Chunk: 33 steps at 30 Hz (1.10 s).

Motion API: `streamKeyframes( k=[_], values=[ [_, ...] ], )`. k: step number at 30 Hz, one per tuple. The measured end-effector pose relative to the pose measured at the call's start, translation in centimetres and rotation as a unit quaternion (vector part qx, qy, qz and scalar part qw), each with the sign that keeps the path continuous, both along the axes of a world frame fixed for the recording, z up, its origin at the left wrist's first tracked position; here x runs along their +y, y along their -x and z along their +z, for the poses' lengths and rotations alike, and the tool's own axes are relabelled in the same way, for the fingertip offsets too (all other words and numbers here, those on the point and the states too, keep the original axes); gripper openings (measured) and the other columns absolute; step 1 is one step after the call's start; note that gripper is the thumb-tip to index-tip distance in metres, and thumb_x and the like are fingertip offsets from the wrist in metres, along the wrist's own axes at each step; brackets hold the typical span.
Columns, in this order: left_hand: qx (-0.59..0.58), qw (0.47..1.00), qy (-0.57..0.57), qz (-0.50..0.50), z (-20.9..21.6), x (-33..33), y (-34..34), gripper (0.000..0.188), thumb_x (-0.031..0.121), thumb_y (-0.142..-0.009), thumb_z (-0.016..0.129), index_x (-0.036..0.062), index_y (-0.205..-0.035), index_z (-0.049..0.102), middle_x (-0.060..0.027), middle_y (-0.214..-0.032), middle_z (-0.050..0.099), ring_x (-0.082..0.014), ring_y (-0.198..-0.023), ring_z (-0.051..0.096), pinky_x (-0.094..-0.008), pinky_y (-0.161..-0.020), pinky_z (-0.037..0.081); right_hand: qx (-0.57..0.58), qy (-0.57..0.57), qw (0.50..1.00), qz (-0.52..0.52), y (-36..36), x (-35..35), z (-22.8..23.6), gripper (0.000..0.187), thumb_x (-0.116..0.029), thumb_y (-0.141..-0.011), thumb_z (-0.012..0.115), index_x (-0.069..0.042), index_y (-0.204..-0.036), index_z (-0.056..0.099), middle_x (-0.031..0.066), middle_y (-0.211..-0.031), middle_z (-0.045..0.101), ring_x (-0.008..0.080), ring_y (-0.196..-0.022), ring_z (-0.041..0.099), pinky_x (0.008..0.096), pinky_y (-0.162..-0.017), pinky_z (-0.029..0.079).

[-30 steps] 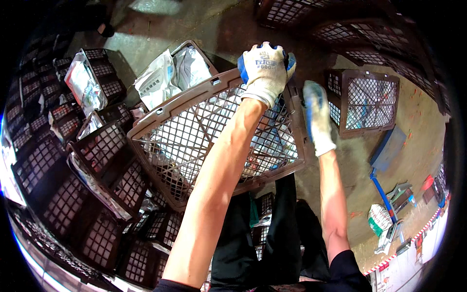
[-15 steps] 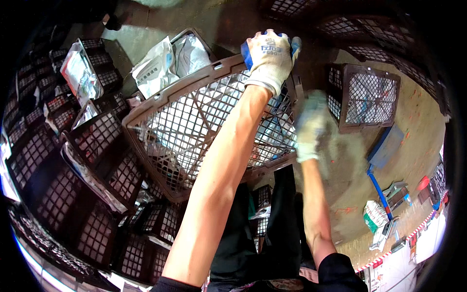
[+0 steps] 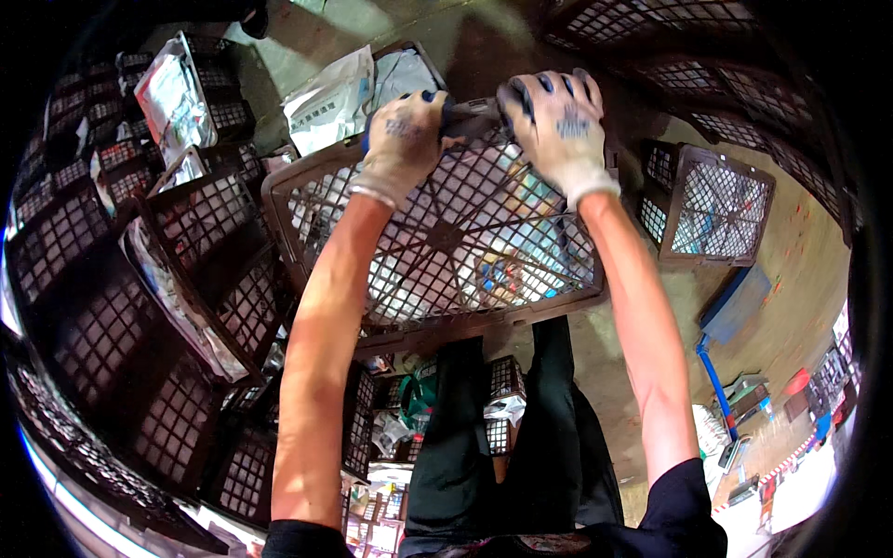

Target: The person assembles plastic crates by pulling up the side panels and snapping them together. They stack the assembled crates and organize them near bags of goods.

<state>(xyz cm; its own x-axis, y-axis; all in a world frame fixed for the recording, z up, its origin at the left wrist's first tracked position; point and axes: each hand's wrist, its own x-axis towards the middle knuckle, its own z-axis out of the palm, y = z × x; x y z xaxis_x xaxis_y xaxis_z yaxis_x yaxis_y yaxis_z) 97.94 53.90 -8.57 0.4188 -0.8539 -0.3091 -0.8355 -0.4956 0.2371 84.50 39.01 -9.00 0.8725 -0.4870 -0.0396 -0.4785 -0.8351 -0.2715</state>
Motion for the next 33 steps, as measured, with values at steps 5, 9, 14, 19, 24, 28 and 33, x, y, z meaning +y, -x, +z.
streamKeyframes(
  k=[5, 9, 14, 19, 24, 28, 33],
  values=[
    [0.006, 1.0, 0.027, -0.013, -0.8, 0.2, -0.4, 0.047, 0.032, -0.073, 0.074, 0.0069, -0.108, 0.056, -0.0142, -0.096, 0.063, -0.0313, -0.092, 0.062, -0.0408, -0.079, 0.049, 0.111, -0.056, 0.992, 0.0, -4.1, 0.4, -0.7, 0.049, -0.049, -0.088, 0.04, -0.01, -0.097, 0.069, 0.0143, -0.098, 0.067, 0.0313, -0.094, 0.061, 0.0449, -0.089, 0.04],
    [0.017, 1.0, 0.005, -0.019, -0.7, 0.3, -0.5, 0.048, 0.033, -0.075, 0.072, 0.006, -0.11, 0.055, -0.0135, -0.1, 0.062, -0.0312, -0.094, 0.061, -0.039, -0.081, 0.049, 0.184, -0.142, 0.971, 0.055, -6.3, 0.4, 0.0, 0.054, -0.045, -0.09, 0.037, -0.001, -0.092, 0.068, 0.0214, -0.092, 0.065, 0.0372, -0.087, 0.063, 0.0432, -0.081, 0.048],
    [0.032, 0.997, 0.066, -0.03, -0.4, 3.5, -2.5, 0.023, 0.022, -0.085, 0.06, 0.0088, -0.103, 0.059, -0.0112, -0.086, 0.062, -0.0294, -0.079, 0.063, -0.0396, -0.071, 0.051, 0.261, -0.144, 0.955, 0.015, -7.3, 0.7, 1.1, 0.053, -0.049, -0.089, 0.04, -0.003, -0.098, 0.066, 0.023, -0.095, 0.064, 0.0371, -0.092, 0.062, 0.043, -0.081, 0.047],
    [0.025, 0.99, 0.107, 0.093, -1.3, 10.8, -7.2, 0.017, 0.022, -0.084, 0.059, 0.0059, -0.084, 0.065, -0.017, -0.072, 0.064, -0.0359, -0.069, 0.063, -0.0417, -0.063, 0.05, 0.308, -0.147, 0.94, -0.019, -8.1, 0.4, 1.5, 0.054, -0.05, -0.087, 0.044, -0.004, -0.106, 0.064, 0.0217, -0.102, 0.064, 0.0373, -0.097, 0.061, 0.0417, -0.086, 0.047],
    [-0.001, 0.989, 0.011, 0.147, -1.7, 10.3, -6.5, 0.019, 0.024, -0.086, 0.055, 0.0076, -0.086, 0.065, -0.0173, -0.077, 0.064, -0.0346, -0.074, 0.064, -0.0408, -0.065, 0.05, 0.369, -0.144, 0.917, 0.04, -9.5, 0.9, 1.8, 0.049, -0.044, -0.089, 0.045, -0.003, -0.11, 0.062, 0.0208, -0.106, 0.063, 0.0357, -0.101, 0.06, 0.043, -0.087, 0.045],
    [0.015, 0.989, -0.009, 0.149, -1.5, 10.5, -6.5, 0.018, 0.02, -0.084, 0.055, 0.0078, -0.095, 0.062, -0.0176, -0.087, 0.064, -0.0365, -0.081, 0.062, -0.0426, -0.07, 0.05, 0.236, -0.15, 0.955, 0.102, -10.5, 5.2, -0.1, 0.05, -0.045, -0.09, 0.04, -0.003, -0.105, 0.063, 0.0203, -0.11, 0.061, 0.0347, -0.104, 0.058, 0.0419, -0.09, 0.044],
    [-0.008, 0.988, 0.018, 0.152, -1.8, 10.5, -6.3, 0.02, 0.022, -0.086, 0.053, 0.01, -0.098, 0.064, -0.0175, -0.09, 0.063, -0.0372, -0.084, 0.06, -0.0434, -0.074, 0.049, 0.21, -0.232, 0.948, 0.059, -14.6, 11.8, -0.8, 0.048, -0.041, -0.088, 0.04, -0.002, -0.097, 0.067, 0.0212, -0.094, 0.065, 0.0355, -0.091, 0.064, 0.0392, -0.08, 0.05]
  ],
)
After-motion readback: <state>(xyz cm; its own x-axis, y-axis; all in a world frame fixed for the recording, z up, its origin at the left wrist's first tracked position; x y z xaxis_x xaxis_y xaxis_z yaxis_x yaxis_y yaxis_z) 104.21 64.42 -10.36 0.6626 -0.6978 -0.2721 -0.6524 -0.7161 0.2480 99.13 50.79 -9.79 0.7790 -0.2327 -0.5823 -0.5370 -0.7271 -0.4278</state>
